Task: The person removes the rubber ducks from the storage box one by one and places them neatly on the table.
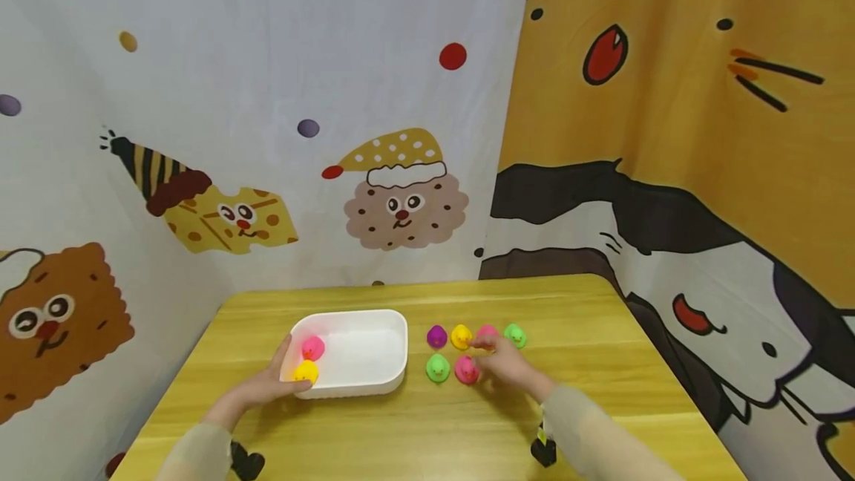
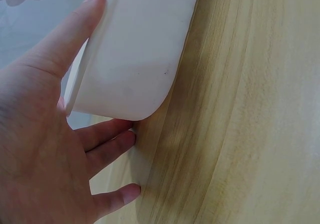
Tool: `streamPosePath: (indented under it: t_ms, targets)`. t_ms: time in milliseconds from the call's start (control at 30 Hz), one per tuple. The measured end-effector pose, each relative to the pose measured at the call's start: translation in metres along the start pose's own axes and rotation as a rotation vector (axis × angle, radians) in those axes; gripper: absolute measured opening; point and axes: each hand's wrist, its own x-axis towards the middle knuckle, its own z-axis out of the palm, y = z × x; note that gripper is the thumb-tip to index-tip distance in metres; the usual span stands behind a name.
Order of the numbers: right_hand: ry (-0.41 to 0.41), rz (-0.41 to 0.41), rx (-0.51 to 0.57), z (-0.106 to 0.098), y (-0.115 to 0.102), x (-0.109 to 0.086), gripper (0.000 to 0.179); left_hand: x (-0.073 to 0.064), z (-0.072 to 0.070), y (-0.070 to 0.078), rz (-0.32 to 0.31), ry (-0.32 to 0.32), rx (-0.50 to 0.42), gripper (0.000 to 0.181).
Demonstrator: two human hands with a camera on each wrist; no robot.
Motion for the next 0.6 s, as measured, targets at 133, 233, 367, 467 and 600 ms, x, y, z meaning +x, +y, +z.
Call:
streamPosePath:
  t_ms: [133, 233, 367, 467, 600]
  targets:
    - [0.016, -0.044, -0.092, 0.002, -0.022, 0.010, 0.039, -0.001, 0.001, -0.001, -0.027, 0.008, -0.005, 0.120]
    - [-0.026, -0.041, -0.076, 0.008, -0.038, 0.020, 0.038, -0.002, 0.000, -0.002, -0.036, 0.012, -0.004, 0.120]
    - [-0.059, -0.056, -0.069, 0.023, -0.057, 0.036, 0.036, -0.002, -0.001, -0.001, -0.026, 0.011, -0.017, 0.120]
    - [-0.084, -0.069, -0.047, 0.040, -0.067, 0.048, 0.034, -0.002, -0.001, -0.001, -0.018, 0.006, -0.017, 0.120]
    - [-0.125, -0.089, -0.025, 0.068, -0.074, 0.065, 0.033, 0.000, -0.001, -0.003, -0.020, 0.000, -0.004, 0.121]
